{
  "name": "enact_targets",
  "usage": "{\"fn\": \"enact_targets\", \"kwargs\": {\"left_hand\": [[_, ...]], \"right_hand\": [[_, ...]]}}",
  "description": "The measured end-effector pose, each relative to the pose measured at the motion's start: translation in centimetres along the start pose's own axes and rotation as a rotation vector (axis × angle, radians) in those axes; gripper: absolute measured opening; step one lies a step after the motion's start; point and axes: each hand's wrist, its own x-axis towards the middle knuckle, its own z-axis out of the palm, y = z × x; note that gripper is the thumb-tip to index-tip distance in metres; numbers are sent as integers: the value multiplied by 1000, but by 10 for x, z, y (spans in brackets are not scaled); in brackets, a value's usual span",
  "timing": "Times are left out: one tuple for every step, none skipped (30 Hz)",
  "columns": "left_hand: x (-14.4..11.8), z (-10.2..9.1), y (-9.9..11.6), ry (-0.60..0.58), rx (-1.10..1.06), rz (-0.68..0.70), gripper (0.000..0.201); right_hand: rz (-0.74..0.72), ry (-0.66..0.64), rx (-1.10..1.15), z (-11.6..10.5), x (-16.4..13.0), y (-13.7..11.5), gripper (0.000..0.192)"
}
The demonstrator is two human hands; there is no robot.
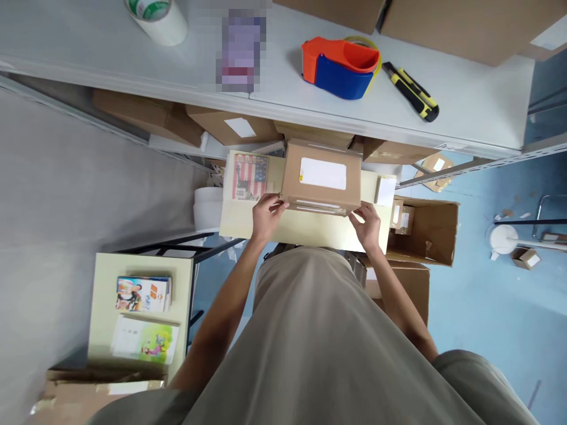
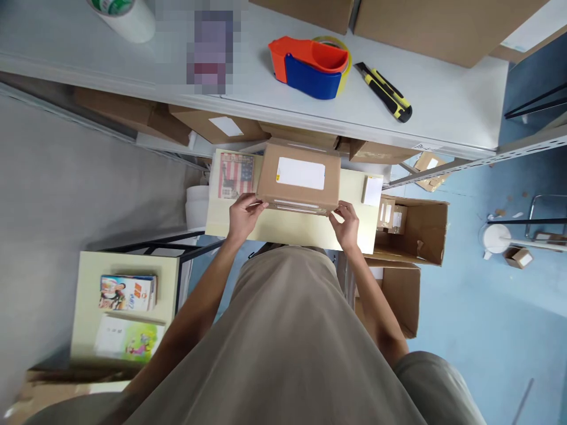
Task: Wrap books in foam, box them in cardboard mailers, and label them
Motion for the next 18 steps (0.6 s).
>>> {"fn": "enact_targets", "kwargs": {"left_hand": [[-4,4,-6,2,15,-19,31],[-8,9,-14,8,36,-49,25],[-13,15,-22,11,61,-90,20],[-17,20,-32,3,84,-139,16],[-20,25,-42,-21,104,-193,12],[-23,27,-52,-54,118,-246,11],[-24,29,-62,-91,126,-293,12],[-24,28,-70,-127,132,-329,16],[-22,26,-78,-148,134,-356,20],[-17,23,-83,-151,130,-371,24],[-10,20,-88,-136,117,-372,28],[0,17,-90,-109,93,-364,31],[11,16,-91,-80,61,-354,33],[22,16,-90,-57,20,-346,36],[34,18,-88,-43,-22,-346,38],[46,21,-85,-41,-57,-354,40],[55,24,-82,-43,-83,-370,41],[63,28,-78,-45,-100,-385,42]], "right_hand": [[21,-23,-6,6,-4,8,47],[48,-44,-15,15,-8,16,43],[81,-64,-23,24,-11,24,39],[119,-86,-30,34,-15,32,34],[159,-113,-33,42,-18,39,31],[196,-147,-35,48,-20,45,29],[225,-183,-38,52,-21,50,28],[244,-212,-42,53,-20,55,29],[251,-227,-46,51,-18,58,30],[252,-223,-48,48,-13,62,31],[255,-199,-47,43,-6,64,33],[262,-163,-41,38,2,66,35],[276,-125,-27,33,11,68,38],[295,-92,1,31,22,68,42],[316,-71,44,30,32,68,46],[339,-59,101,30,41,66,50],[359,-59,165,33,49,64,55],[377,-63,226,36,55,61,59]]}}
